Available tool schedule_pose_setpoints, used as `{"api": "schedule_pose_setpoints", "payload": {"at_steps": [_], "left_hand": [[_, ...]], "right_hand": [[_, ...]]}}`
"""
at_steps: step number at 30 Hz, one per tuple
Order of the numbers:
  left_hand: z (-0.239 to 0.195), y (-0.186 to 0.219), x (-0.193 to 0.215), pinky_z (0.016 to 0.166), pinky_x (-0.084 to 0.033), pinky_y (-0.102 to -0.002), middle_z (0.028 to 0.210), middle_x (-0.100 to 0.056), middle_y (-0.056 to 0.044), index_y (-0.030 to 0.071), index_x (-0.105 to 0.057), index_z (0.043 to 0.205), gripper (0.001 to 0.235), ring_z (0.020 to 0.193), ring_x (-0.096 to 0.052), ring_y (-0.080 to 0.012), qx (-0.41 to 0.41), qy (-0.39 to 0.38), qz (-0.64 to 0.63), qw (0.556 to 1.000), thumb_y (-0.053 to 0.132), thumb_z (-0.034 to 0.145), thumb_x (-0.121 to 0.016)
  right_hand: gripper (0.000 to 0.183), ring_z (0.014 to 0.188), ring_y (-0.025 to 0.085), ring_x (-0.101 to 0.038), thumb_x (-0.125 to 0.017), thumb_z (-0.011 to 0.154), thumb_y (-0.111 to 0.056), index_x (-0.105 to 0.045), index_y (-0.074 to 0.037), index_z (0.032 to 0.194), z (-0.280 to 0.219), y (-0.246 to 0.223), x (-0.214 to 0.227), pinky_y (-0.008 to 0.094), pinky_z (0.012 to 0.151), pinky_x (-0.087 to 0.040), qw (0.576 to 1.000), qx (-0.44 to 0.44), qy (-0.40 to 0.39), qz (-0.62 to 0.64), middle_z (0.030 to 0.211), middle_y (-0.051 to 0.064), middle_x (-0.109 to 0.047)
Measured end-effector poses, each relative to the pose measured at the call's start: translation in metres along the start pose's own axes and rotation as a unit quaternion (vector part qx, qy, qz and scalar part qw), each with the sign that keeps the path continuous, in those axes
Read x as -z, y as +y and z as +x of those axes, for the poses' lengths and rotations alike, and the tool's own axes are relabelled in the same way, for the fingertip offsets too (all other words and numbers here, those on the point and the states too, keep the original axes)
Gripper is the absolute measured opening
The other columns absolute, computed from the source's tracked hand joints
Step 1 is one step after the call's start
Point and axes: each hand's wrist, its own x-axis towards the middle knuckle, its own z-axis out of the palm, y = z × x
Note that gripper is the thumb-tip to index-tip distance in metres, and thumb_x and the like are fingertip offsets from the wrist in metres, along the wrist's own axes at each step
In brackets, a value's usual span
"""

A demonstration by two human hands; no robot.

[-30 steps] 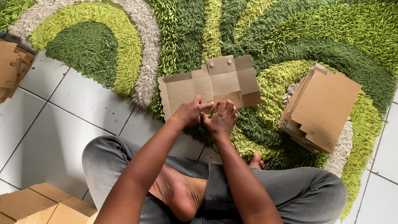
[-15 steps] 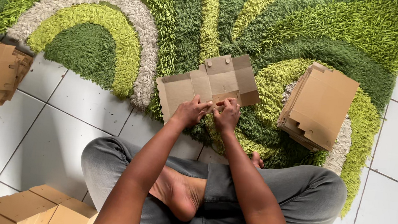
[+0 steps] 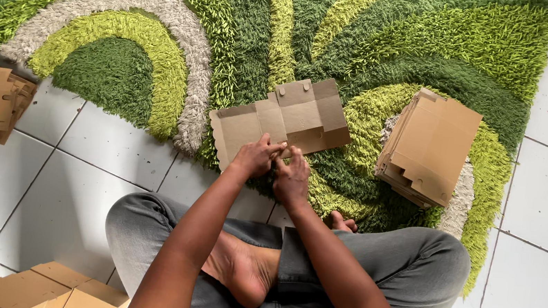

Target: The person sits on the floor and assembles flat cardboard pieces into small boxes by folding the sides and tucking in the flaps. They handle multiple cardboard pieces, folding them into shape and stacking the finished boxes.

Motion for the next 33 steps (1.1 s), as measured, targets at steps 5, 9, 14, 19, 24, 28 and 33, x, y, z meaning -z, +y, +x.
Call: {"api": "schedule_pose_setpoints", "payload": {"at_steps": [5,9,14,19,24,28,33], "left_hand": [[0.002,-0.001,-0.003,0.081,-0.057,-0.057,0.108,-0.048,-0.010,0.038,-0.058,0.121,0.044,0.087,-0.068,-0.0495,0.000,0.000,0.007,1.000,0.014,0.085,-0.057],[-0.001,0.001,0.002,0.080,-0.057,-0.057,0.106,-0.048,-0.009,0.039,-0.059,0.118,0.040,0.088,-0.068,-0.0486,-0.001,-0.002,0.006,1.000,0.015,0.085,-0.054],[-0.003,0.004,0.005,0.079,-0.057,-0.057,0.105,-0.048,-0.010,0.038,-0.058,0.117,0.035,0.086,-0.068,-0.0495,-0.002,0.003,0.009,1.000,0.019,0.088,-0.053],[-0.003,0.004,0.003,0.079,-0.057,-0.057,0.106,-0.048,-0.009,0.038,-0.057,0.119,0.032,0.086,-0.068,-0.0489,-0.005,0.001,0.023,1.000,0.023,0.091,-0.054],[-0.007,0.006,0.011,0.080,-0.057,-0.057,0.109,-0.048,-0.011,0.036,-0.056,0.120,0.034,0.089,-0.068,-0.0492,-0.011,-0.022,0.023,0.999,0.020,0.090,-0.055],[-0.005,0.007,0.011,0.083,-0.056,-0.056,0.108,-0.048,-0.010,0.037,-0.057,0.119,0.039,0.090,-0.068,-0.0485,0.003,-0.026,0.010,1.000,0.015,0.087,-0.053],[0.002,0.000,0.000,0.083,-0.056,-0.057,0.107,-0.048,-0.011,0.036,-0.059,0.119,0.041,0.090,-0.068,-0.0488,0.006,-0.018,-0.006,1.000,0.014,0.085,-0.054]], "right_hand": [[0.041,0.135,0.037,-0.040,-0.069,0.076,-0.020,-0.070,-0.030,0.115,-0.002,0.001,-0.001,0.049,0.105,-0.039,0.999,0.006,-0.041,-0.016,0.142,0.012,-0.035],[0.042,0.128,0.034,-0.041,-0.074,0.076,-0.035,-0.067,-0.042,0.117,0.000,0.006,0.005,0.044,0.097,-0.045,0.995,-0.045,-0.071,-0.046,0.133,0.004,-0.035],[0.041,0.126,0.034,-0.045,-0.073,0.077,-0.035,-0.068,-0.039,0.117,-0.001,0.007,0.010,0.044,0.096,-0.046,0.994,-0.063,-0.085,-0.013,0.130,0.003,-0.039],[0.044,0.125,0.033,-0.048,-0.072,0.076,-0.033,-0.069,-0.035,0.119,-0.002,0.008,0.017,0.045,0.095,-0.047,0.996,-0.057,-0.071,-0.004,0.130,0.003,-0.043],[0.060,0.121,0.027,-0.052,-0.075,0.072,-0.031,-0.062,-0.019,0.130,-0.001,0.018,-0.003,0.043,0.091,-0.048,0.997,-0.063,-0.041,-0.028,0.130,0.002,-0.050],[0.061,0.119,0.029,-0.052,-0.074,0.073,-0.030,-0.060,-0.015,0.130,-0.002,0.013,-0.001,0.044,0.090,-0.048,0.997,-0.044,-0.032,-0.053,0.129,0.004,-0.049],[0.066,0.126,0.041,-0.038,-0.069,0.068,-0.015,-0.059,-0.028,0.132,-0.004,-0.004,0.009,0.055,0.096,-0.041,0.992,-0.011,-0.091,-0.081,0.137,0.011,-0.033]]}}
